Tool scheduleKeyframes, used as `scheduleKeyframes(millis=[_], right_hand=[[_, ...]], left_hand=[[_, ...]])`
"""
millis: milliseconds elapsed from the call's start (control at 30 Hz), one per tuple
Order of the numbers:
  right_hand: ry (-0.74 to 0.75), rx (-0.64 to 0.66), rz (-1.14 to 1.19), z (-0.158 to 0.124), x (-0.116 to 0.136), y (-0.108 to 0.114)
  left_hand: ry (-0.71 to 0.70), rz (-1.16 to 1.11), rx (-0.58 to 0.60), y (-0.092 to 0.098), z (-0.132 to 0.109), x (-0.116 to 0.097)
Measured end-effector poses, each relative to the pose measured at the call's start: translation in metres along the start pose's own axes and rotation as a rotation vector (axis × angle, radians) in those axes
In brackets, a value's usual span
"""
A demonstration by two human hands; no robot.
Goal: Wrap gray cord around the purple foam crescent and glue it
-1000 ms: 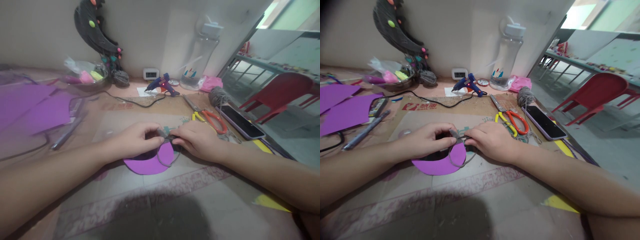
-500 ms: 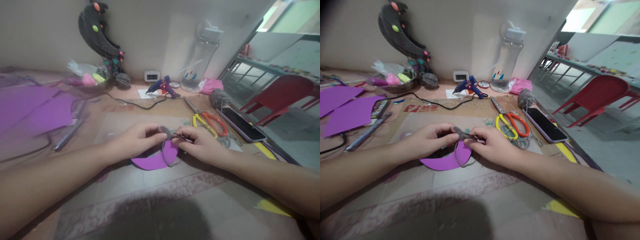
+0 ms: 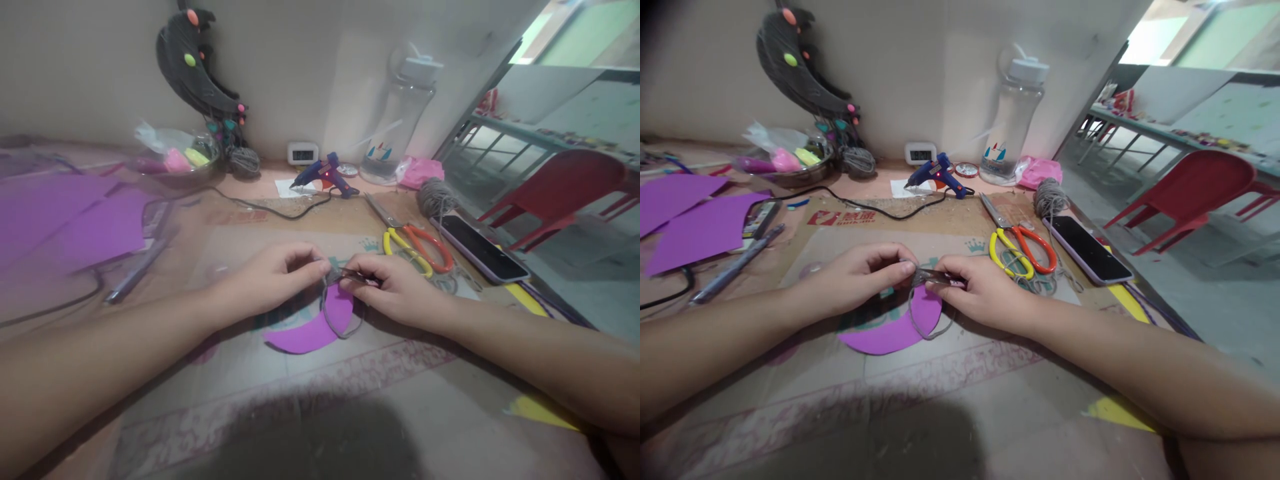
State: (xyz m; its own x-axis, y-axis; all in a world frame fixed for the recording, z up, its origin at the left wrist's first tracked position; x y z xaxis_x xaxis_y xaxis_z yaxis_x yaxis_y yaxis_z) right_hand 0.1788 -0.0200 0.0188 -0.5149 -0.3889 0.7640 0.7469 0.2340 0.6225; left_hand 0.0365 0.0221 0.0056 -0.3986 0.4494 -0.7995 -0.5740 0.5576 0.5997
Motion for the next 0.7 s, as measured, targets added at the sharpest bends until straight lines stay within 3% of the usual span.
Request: scheduleKeyframes(millis=[300,700], right_hand=[[-0.048,0.031,0.015,0.0001,-0.0069,-0.0017],[-0.069,0.013,0.016,0.0039,-0.0079,0.0009]], left_hand=[[-0.057,0.104,0.044,-0.0035,-0.0007,-0.0055],[0.011,0.088,-0.074,0.0052,-0.0018,-0.0055]])
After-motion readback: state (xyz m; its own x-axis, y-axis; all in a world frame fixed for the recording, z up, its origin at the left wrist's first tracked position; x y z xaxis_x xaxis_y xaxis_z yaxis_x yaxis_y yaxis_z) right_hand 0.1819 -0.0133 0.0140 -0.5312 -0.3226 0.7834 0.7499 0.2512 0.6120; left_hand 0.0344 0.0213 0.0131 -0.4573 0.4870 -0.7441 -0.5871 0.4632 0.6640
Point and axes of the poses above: each hand's wrist, its own z-axis towards the middle knuckle, its own y-axis out of the back of the hand, x = y × z, the point moved 6 cm from there along z, towards the middle knuckle, and after that the axes turned 12 degrees about z, right-handed, at the moved point
